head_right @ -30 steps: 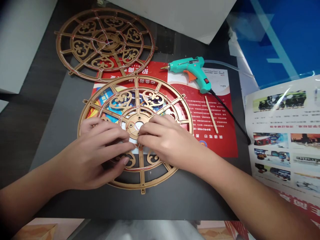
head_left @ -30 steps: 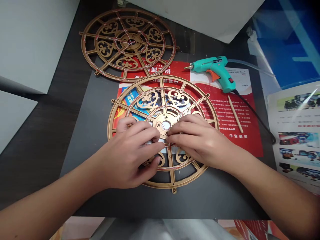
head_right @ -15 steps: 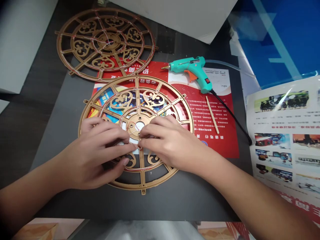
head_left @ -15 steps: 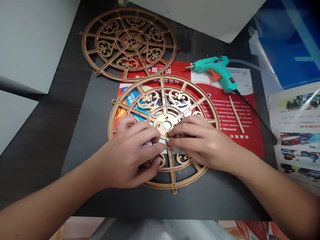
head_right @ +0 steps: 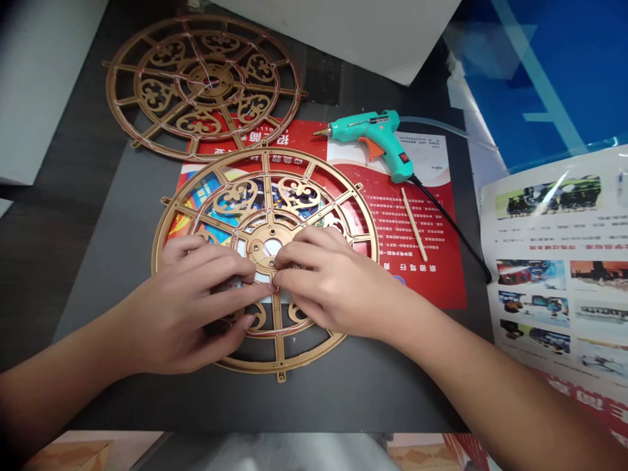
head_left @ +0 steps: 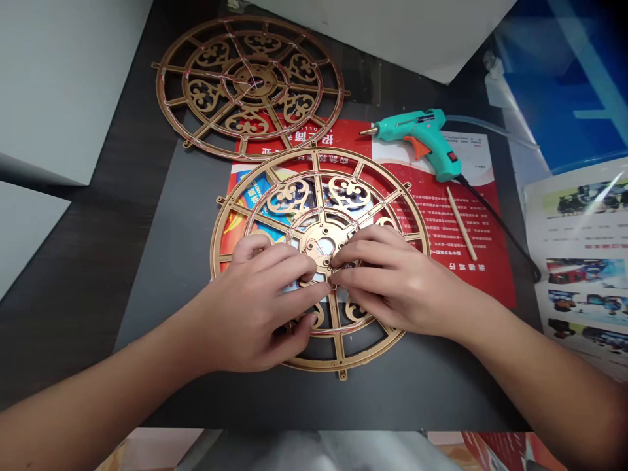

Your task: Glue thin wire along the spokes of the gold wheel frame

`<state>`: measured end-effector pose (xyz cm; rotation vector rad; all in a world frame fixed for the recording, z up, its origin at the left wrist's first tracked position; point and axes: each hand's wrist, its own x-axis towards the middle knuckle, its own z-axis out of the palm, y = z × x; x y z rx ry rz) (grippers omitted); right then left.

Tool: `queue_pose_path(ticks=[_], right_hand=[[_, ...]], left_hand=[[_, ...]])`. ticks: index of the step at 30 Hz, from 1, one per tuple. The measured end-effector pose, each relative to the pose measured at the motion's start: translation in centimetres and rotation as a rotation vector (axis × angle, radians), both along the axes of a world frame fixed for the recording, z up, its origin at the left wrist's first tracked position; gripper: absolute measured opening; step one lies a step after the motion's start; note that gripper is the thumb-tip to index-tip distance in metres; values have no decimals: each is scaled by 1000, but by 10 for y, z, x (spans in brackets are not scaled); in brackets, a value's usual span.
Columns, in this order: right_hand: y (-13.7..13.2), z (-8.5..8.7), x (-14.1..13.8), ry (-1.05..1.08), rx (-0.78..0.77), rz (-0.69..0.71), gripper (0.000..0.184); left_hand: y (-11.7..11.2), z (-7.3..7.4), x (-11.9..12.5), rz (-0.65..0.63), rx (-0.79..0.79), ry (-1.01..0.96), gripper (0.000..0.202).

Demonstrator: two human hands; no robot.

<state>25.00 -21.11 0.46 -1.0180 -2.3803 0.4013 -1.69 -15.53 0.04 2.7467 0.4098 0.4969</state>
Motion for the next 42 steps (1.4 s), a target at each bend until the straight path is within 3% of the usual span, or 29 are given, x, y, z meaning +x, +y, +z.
queue_pose_path(ticks=[9, 28, 42], right_hand=[[0, 0, 1, 1, -15, 10, 16], [-2, 2, 3, -3, -50, 43, 19], [-8, 0, 3, 110, -36, -22, 13]], left_hand=[[2, 3, 1, 4, -38, -38, 13], [-1, 3, 0, 7, -144, -2, 23], [1, 1, -1, -15, -122, -41, 22]])
